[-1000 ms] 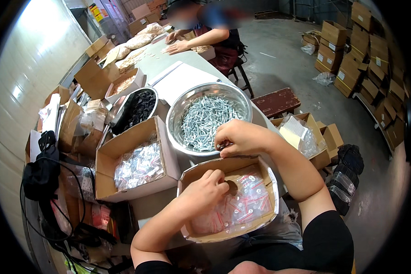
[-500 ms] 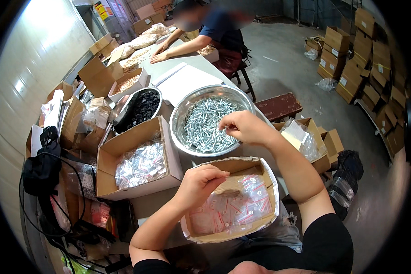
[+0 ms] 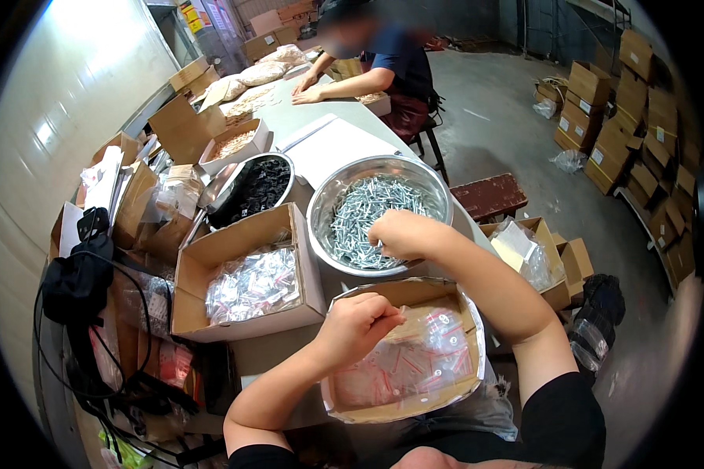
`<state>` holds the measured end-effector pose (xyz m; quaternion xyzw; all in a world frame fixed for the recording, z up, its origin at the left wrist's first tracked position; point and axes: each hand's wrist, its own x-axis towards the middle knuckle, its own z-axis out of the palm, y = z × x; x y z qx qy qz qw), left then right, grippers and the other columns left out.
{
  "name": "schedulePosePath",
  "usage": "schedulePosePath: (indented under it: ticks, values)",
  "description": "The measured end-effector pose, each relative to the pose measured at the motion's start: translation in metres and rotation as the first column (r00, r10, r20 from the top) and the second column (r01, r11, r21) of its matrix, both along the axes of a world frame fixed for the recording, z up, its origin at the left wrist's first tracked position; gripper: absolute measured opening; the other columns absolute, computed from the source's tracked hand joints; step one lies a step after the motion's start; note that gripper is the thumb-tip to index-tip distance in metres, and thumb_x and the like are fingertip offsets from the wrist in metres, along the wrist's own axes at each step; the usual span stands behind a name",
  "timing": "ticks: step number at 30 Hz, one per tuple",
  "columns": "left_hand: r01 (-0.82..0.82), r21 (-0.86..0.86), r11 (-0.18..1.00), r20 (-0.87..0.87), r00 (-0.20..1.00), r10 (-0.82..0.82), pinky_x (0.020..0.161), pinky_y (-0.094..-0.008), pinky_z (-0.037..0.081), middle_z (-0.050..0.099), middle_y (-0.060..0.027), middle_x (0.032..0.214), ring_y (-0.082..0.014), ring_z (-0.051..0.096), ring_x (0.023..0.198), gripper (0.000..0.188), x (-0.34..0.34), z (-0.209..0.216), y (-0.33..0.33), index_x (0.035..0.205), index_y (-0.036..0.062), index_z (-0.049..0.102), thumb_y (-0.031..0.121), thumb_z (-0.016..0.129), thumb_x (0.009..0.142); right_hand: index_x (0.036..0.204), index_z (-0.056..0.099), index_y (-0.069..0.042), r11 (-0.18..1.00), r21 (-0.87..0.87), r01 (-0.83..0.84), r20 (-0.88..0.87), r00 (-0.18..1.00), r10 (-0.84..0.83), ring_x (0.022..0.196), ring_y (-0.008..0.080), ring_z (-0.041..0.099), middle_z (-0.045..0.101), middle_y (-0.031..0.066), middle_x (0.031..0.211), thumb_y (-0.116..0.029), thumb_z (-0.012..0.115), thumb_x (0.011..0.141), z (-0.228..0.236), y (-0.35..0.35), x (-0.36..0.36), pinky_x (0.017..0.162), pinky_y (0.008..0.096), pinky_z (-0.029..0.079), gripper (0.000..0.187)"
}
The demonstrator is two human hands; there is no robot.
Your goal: The person picks small metal screws from a large metal bowl and places them into small clear plastic bags. The person then places the filled bags into a cardboard box.
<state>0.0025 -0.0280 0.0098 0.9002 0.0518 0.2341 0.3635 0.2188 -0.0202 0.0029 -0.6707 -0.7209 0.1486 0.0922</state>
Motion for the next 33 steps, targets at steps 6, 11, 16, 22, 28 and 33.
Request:
schedulePosePath:
  ticks: [6,11,16,22,28,33]
  values:
    - [-0.025,-0.049,0.999,0.067,0.997,0.029,0.056,-0.0304,0.046,0.061,-0.0098,0.071,-0.0202,0.058,0.06,0.009,0.001,0.0,0.004,0.085,0.0005,0.067,0.004,0.074,0.08,0.094,0.073,-0.007,0.998,-0.02,-0.055,-0.048,0.997,0.054,0.088,0.0335,0.067,0.069,0.0189,0.094,-0.004,0.063,0.077,-0.004,0.01,-0.001,0.079,0.0412,0.052,0.02]
    - [0.014,-0.039,0.999,0.106,0.994,-0.01,0.058,-0.0275,0.047,0.063,-0.0081,0.076,-0.0188,0.059,0.064,0.017,0.004,-0.008,0.006,0.098,0.004,0.072,0.001,0.072,0.081,0.093,0.073,-0.006,0.982,0.073,-0.176,-0.034,0.983,0.179,0.086,0.0316,0.067,0.069,0.0173,0.089,-0.005,0.063,0.079,-0.012,0.01,0.004,0.077,0.0402,0.052,0.017]
    - [0.036,-0.042,0.998,0.088,0.996,-0.032,0.056,-0.0309,0.047,0.061,-0.0103,0.072,-0.0227,0.059,0.062,0.009,0.002,-0.011,0.006,0.09,0.003,0.07,0.008,0.071,0.083,0.091,0.072,-0.008,0.985,-0.062,-0.161,-0.038,0.987,0.159,0.093,0.0314,0.064,0.064,0.0132,0.094,-0.01,0.066,0.079,-0.021,0.021,0.001,0.081,0.0396,0.05,0.013]
    - [-0.114,-0.102,0.988,-0.136,0.986,0.099,0.055,-0.0278,0.045,0.06,-0.008,0.068,-0.0181,0.053,0.056,0.015,-0.006,0.0,0.009,0.083,0.0008,0.068,0.013,0.076,0.082,0.093,0.069,-0.001,0.965,0.158,-0.21,-0.085,0.971,0.225,0.084,0.0341,0.065,0.066,0.0169,0.093,-0.011,0.064,0.082,-0.008,0.009,0.003,0.077,0.0413,0.051,0.016]
    - [-0.049,-0.25,0.967,-0.015,0.999,0.047,0.061,-0.0232,0.045,0.06,-0.0038,0.075,-0.0085,0.056,0.067,0.013,0.004,-0.018,0.012,0.09,0.0003,0.07,0.011,0.075,0.083,0.092,0.063,0.001,0.996,0.092,-0.023,-0.727,0.682,0.083,0.073,0.0157,0.063,0.064,0.0087,0.083,-0.01,0.063,0.087,0.02,-0.023,0.012,0.067,0.0295,0.051,0.012]
    - [-0.082,-0.41,0.909,-0.056,0.996,0.065,0.058,-0.0227,0.044,0.06,-0.0019,0.073,-0.0063,0.052,0.064,0.014,0.001,-0.011,0.011,0.089,-0.0005,0.069,0.011,0.075,0.084,0.097,0.058,-0.002,0.992,-0.026,-0.123,-0.959,0.282,0.01,0.07,0.0083,0.06,0.06,0.0015,0.083,-0.012,0.061,0.093,0.033,-0.055,0.007,0.065,0.0229,0.051,0.011]
